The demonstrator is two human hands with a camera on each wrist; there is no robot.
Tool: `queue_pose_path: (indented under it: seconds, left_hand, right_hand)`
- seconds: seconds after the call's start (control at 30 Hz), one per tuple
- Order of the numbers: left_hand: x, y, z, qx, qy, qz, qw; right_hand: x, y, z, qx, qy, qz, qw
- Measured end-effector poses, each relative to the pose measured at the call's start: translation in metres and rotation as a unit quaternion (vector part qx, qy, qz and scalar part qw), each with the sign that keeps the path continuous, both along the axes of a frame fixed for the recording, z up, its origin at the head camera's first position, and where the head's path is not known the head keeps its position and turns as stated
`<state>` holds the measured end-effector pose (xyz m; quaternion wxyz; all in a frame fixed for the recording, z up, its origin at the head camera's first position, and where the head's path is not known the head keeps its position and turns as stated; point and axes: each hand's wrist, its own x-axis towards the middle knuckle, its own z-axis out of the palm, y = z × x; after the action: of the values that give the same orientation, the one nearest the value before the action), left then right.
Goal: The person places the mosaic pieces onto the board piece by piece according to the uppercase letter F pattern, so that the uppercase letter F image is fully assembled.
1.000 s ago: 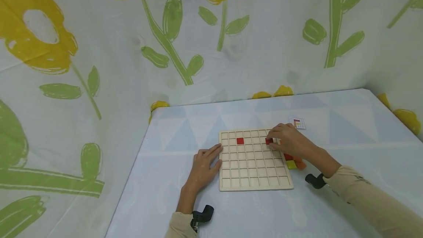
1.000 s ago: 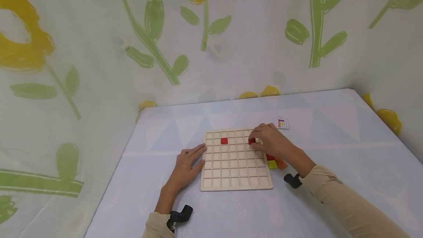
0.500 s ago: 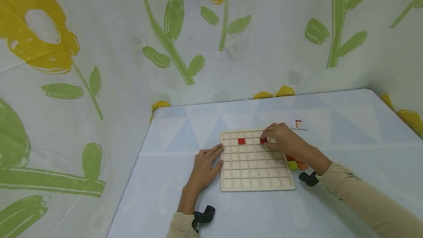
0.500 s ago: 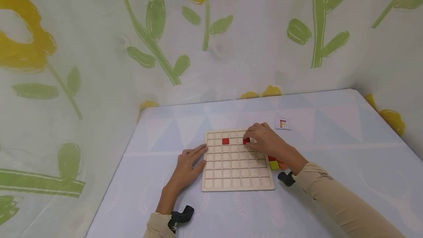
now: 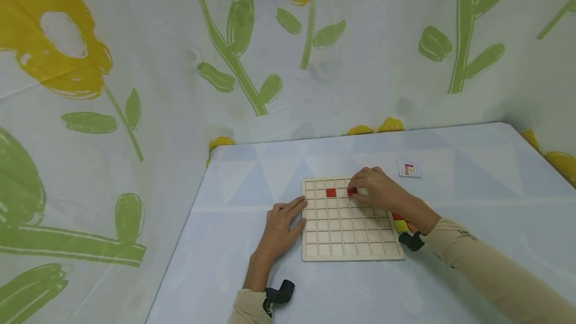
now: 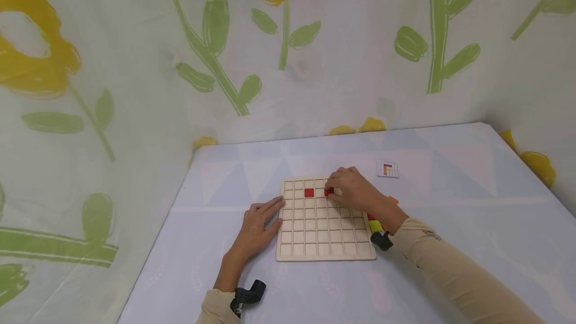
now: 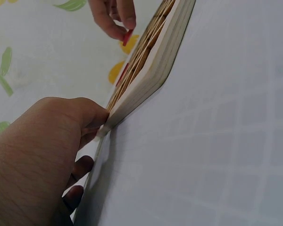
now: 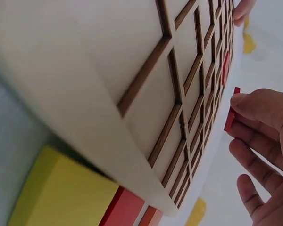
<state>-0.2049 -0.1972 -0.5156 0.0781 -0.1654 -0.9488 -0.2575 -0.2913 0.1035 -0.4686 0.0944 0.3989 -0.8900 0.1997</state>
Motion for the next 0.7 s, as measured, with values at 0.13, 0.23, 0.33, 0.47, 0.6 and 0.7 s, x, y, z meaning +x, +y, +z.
queue_pose_path:
  seconds: [0.13, 0.23, 0.33, 0.47, 0.6, 0.7]
  left_hand:
    - [0.0, 0.001, -0.001, 0.0, 0.005, 0.002, 1.0]
    - [0.0, 0.001, -0.001, 0.002, 0.0, 0.002, 1.0]
    - [-0.001, 0.0, -0.002, 0.001, -0.007, 0.001, 1.0]
    - [-0.001, 0.0, -0.002, -0.002, -0.007, 0.002, 1.0]
    - [-0.002, 0.0, -0.002, -0.004, -0.004, 0.003, 1.0]
    - [-0.002, -0.001, -0.001, -0.002, -0.002, 0.0, 1.0]
  right_hand:
    - [-0.002, -0.005, -0.001, 0.009, -0.005, -0.001, 1.0]
    - [-0.002, -0.009, -0.002, 0.018, -0.011, -0.002, 1.0]
    - [-0.004, -0.012, -0.004, 0.024, -0.01, -0.003, 1.0]
    - [-0.006, -0.016, -0.005, 0.031, -0.001, -0.001, 1.0]
    - [-0.008, -0.019, -0.006, 0.037, 0.001, -0.001, 0.999]
    - [-0.009, -0.021, -0.005, 0.038, 0.0, 0.001, 0.999]
